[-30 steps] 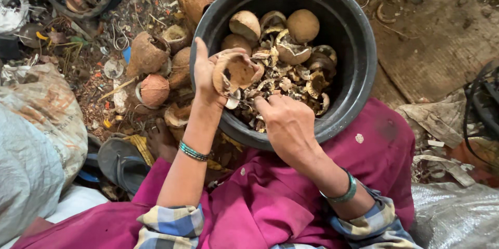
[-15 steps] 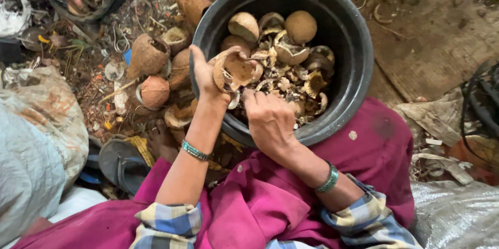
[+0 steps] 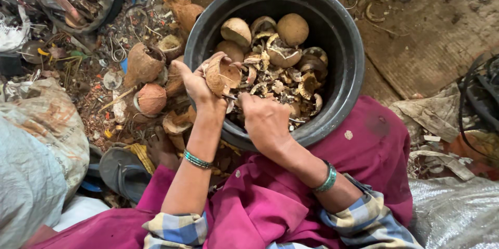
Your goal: The person sits on the ground and scoops dried coconut kernel out of coconut shell halves, using a small sickle-like blade to scrape the meat loose so it falls into a black basin filled with shells and kernel pieces. They occasionally reach aside to grab new coconuts and continue scraping.
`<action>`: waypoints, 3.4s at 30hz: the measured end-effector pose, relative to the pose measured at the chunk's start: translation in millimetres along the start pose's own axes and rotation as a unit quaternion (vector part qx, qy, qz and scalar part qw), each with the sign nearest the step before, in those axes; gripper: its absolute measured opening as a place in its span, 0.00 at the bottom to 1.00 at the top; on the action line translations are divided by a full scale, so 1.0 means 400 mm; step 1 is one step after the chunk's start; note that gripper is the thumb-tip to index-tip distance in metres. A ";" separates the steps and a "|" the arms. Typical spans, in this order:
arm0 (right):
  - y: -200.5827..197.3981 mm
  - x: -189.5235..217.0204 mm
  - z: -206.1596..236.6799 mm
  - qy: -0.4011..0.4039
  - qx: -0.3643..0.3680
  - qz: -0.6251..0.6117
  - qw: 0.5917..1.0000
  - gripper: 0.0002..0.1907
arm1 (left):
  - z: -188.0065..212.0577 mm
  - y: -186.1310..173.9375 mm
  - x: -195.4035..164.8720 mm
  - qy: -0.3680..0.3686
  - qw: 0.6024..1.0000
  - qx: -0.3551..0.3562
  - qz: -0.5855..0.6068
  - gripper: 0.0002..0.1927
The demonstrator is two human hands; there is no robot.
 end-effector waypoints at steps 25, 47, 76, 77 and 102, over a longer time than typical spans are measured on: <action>-0.102 0.036 0.002 -0.035 0.088 0.021 0.995 0.15 | 0.124 0.209 -0.045 -0.075 0.953 0.290 0.047 0.43; -0.054 0.007 0.017 0.011 0.023 -0.010 1.000 0.06 | 0.099 0.148 -0.101 0.200 0.940 0.157 -0.228 0.44; -0.118 0.008 -0.002 -0.017 0.046 0.032 0.998 0.10 | 0.032 0.122 -0.033 -0.066 0.970 0.233 -0.002 0.49; -0.117 0.007 -0.002 -0.018 0.041 0.041 0.998 0.09 | 0.031 0.121 -0.029 -0.074 0.970 0.229 -0.011 0.49; -0.042 -0.017 0.007 -0.001 0.005 0.045 0.999 0.18 | 0.036 0.068 -0.013 -0.055 0.990 0.125 -0.022 0.53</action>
Point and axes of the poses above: each hand's wrist, its own z-axis away from the middle knuckle, its own y-axis out of the palm, x = y × z, the point moved 10 cm from there along -z, towards the middle knuckle, and after that the axes turned 4 degrees about -z, right-handed, at the moved point
